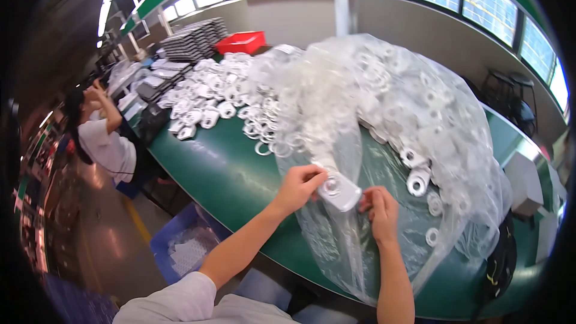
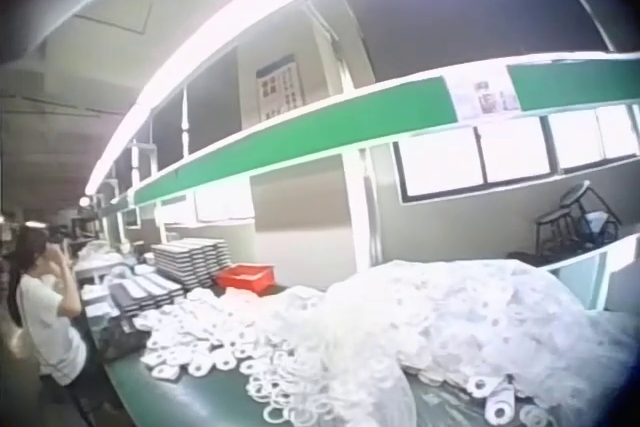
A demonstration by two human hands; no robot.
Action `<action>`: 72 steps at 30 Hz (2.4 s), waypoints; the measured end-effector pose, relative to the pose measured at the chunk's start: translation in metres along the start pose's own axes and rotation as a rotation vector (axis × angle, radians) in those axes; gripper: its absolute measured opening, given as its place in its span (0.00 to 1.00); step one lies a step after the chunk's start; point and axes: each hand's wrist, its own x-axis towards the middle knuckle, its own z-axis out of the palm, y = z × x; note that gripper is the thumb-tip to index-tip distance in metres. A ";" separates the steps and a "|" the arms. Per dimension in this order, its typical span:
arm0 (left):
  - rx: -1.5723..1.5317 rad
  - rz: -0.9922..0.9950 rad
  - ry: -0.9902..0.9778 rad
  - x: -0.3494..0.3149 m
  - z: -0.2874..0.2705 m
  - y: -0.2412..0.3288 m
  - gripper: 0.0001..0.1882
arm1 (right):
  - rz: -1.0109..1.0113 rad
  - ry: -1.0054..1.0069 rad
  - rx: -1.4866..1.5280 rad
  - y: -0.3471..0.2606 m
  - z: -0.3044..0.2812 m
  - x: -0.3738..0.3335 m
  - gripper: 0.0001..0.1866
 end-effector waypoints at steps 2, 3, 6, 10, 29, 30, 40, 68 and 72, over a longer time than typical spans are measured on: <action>0.031 -0.142 0.137 -0.015 -0.041 -0.005 0.10 | -0.032 -0.009 -0.028 0.009 -0.007 0.000 0.18; 0.047 -0.200 0.197 -0.023 -0.075 -0.012 0.10 | -0.054 -0.002 -0.056 0.011 -0.006 0.002 0.21; 0.012 -0.243 0.520 -0.041 -0.168 -0.022 0.13 | -0.029 -0.019 -0.058 0.005 0.003 0.000 0.19; 0.282 -0.211 0.685 -0.034 -0.278 -0.040 0.15 | -0.119 -0.036 -0.181 -0.001 0.000 0.005 0.16; 1.044 0.438 0.322 0.081 -0.141 -0.046 0.06 | -0.036 0.788 -0.457 -0.063 -0.172 -0.124 0.06; 1.033 0.451 0.302 0.085 -0.144 -0.045 0.06 | -0.081 0.790 -0.616 -0.049 -0.186 -0.128 0.05; 0.084 0.331 0.587 0.121 -0.121 -0.024 0.07 | -0.255 0.874 -1.202 -0.011 -0.234 -0.073 0.13; 0.810 0.421 -0.118 0.076 -0.010 0.051 0.10 | 0.008 0.827 -1.505 -0.017 -0.266 -0.034 0.12; 0.875 0.559 -0.445 0.060 0.112 0.014 0.14 | -0.128 0.911 -1.408 -0.035 -0.246 -0.050 0.08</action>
